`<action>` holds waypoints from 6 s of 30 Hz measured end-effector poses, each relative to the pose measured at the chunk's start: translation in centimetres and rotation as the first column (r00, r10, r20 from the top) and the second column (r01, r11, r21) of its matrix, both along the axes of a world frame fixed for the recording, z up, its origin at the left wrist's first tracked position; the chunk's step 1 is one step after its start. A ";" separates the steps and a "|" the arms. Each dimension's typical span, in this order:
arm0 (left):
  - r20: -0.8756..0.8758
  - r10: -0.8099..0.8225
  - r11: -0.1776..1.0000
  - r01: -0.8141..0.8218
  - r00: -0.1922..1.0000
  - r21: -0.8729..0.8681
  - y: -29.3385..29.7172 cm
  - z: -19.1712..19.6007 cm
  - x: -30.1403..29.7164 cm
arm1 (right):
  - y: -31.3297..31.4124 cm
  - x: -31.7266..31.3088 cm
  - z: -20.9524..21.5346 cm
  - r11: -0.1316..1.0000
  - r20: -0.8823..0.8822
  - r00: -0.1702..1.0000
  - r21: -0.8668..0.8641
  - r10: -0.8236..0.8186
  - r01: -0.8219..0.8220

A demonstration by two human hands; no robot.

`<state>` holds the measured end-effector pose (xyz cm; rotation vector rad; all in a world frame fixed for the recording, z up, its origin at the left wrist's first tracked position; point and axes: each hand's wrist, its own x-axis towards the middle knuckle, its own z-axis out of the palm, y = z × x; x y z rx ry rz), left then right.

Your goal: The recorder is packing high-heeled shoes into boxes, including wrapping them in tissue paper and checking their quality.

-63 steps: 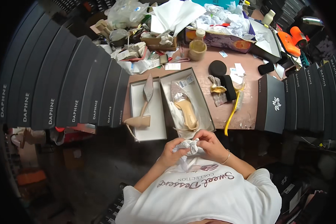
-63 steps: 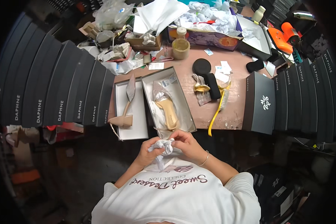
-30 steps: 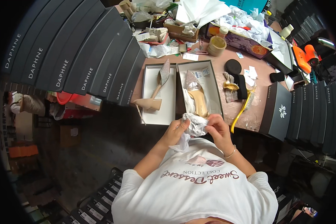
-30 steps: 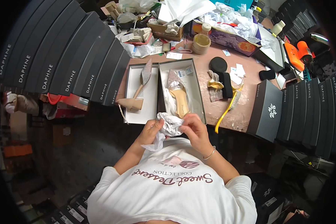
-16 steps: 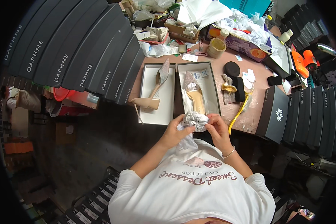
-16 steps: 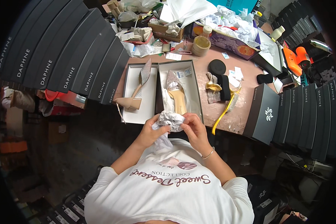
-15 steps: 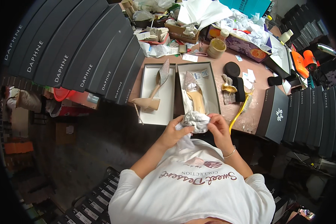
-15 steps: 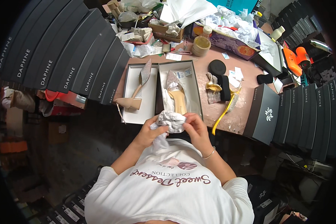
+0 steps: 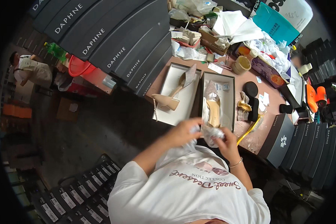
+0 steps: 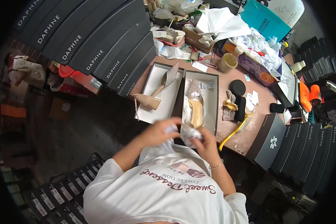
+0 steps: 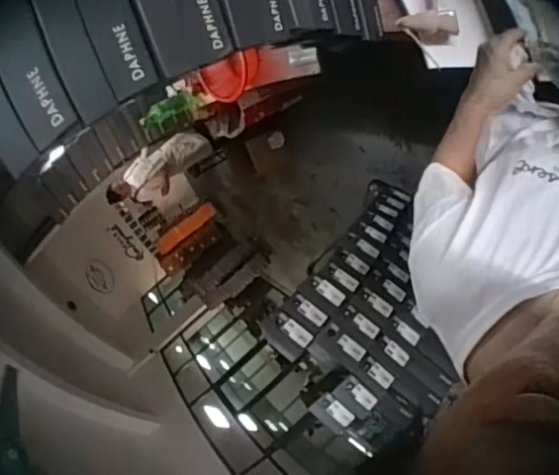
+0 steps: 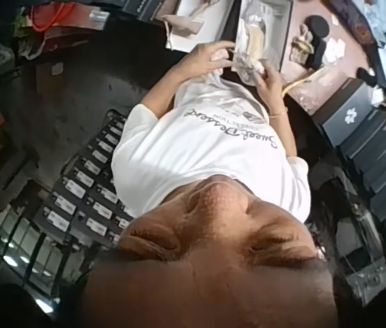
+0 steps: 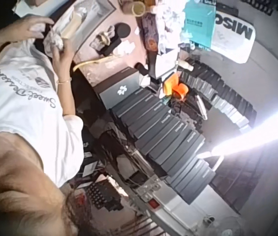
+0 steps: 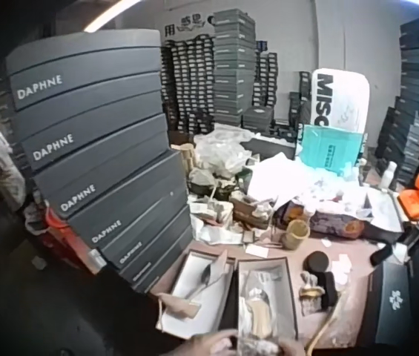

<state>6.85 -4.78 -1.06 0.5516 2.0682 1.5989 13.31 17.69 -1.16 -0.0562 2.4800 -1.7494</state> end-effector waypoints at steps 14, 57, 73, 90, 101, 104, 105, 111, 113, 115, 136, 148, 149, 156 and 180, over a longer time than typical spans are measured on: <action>0.080 0.255 0.961 -0.262 0.964 0.092 -7.3 -3.7 -8.8 | -0.7 -5.7 -2.0 0.710 0.261 0.940 -0.618 -0.220 0.338; 0.488 0.350 0.787 -0.534 0.799 0.310 2.3 -6.8 1.0 | -3.7 -13.0 -2.8 0.692 -0.443 0.744 0.722 0.500 -0.035; 0.347 0.208 0.929 -0.296 0.914 0.223 -0.9 -3.9 3.1 | -1.5 -11.8 -0.5 0.970 -0.198 0.954 0.140 0.226 -0.201; 0.023 0.496 0.868 -0.496 0.868 -0.002 -4.5 -12.3 -7.9 | 4.1 -12.5 -0.7 0.991 -0.096 0.987 -0.050 -0.129 0.124; 0.450 0.131 0.683 -0.410 0.883 0.604 7.3 -0.2 -5.0 | -1.7 -6.4 1.6 0.995 -0.492 0.865 0.056 0.100 -0.083; 0.518 0.048 0.698 -0.399 0.854 0.594 8.4 0.5 -5.1 | 1.3 -8.0 0.7 0.994 -0.457 0.884 0.089 0.099 -0.065; 0.453 0.113 0.720 -0.387 0.884 0.575 8.1 -0.1 -5.3 | 2.8 -8.5 0.6 0.991 -0.439 0.891 0.106 0.116 -0.076; 0.080 0.572 0.754 -0.562 0.816 0.340 2.2 -2.7 -9.8 | 18.9 -22.2 4.1 0.784 -0.595 0.718 0.224 -0.361 0.579; 0.116 0.652 0.707 -0.656 0.749 0.263 0.0 -4.4 -10.4 | 22.1 -28.1 3.8 0.773 -0.677 0.671 0.238 -0.301 0.588; 0.145 0.713 0.661 -0.727 0.686 0.185 -1.4 -6.2 -10.5 | 24.3 -33.7 1.6 0.747 -0.635 0.743 0.384 -0.213 0.543; -0.245 0.442 0.820 -0.500 0.863 -0.281 -1.7 -5.6 -9.2 | 24.5 -41.6 -0.1 0.684 -0.415 0.908 0.677 0.050 0.272; -0.239 -0.159 0.680 -0.069 0.958 -0.730 -0.9 -2.8 -7.1 | 3.5 -6.5 -2.3 0.814 0.108 0.957 0.506 0.267 -0.285; -0.194 -0.154 0.638 -0.052 0.969 -0.768 -1.4 -2.2 -7.5 | 3.5 -6.5 -2.2 0.767 0.212 0.942 0.548 0.260 -0.335; -0.200 -0.050 0.543 -0.142 0.978 -0.828 -1.7 -6.4 -11.3 | 4.3 -8.5 -3.6 0.699 0.287 0.918 0.597 0.273 -0.394; 0.383 0.009 0.698 -0.280 0.924 0.659 0.6 -5.4 -4.3 | 3.3 -5.6 3.7 0.842 0.186 0.980 -0.515 -0.072 0.159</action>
